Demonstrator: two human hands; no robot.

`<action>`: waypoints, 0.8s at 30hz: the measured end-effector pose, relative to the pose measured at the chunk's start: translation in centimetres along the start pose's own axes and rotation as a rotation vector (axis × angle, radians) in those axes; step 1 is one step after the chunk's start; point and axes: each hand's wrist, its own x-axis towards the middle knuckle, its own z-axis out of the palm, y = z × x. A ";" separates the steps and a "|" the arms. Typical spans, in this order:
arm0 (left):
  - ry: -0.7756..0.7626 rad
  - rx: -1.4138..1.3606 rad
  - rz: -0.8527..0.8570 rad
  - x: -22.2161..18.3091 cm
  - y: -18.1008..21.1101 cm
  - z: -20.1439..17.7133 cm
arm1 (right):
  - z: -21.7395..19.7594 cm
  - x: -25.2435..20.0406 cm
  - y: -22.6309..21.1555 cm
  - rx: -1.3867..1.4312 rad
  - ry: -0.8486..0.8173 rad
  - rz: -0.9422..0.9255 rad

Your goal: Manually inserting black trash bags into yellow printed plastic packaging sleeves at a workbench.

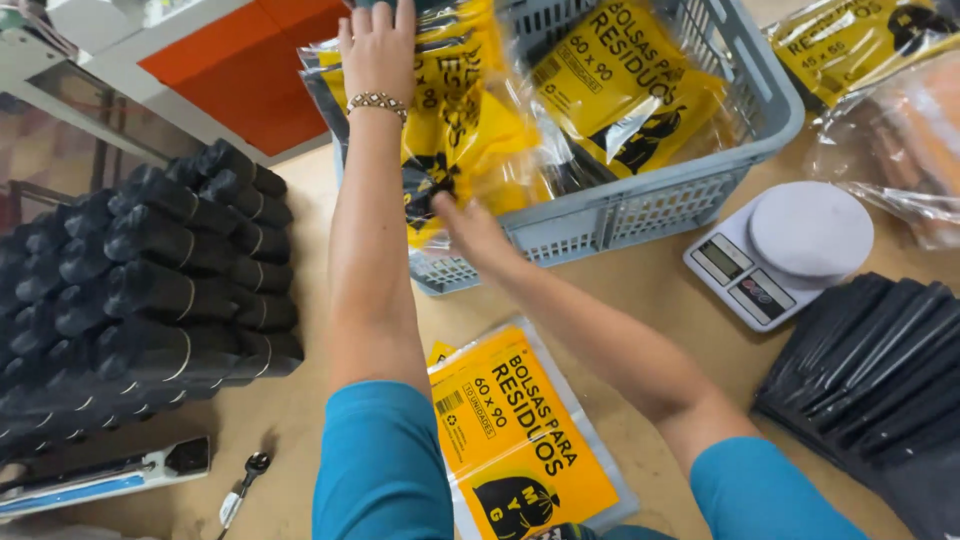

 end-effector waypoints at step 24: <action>-0.530 -0.826 0.120 -49.3 26.1 -16.8 | -37.8 -40.8 10.5 -1.991 1.155 -0.703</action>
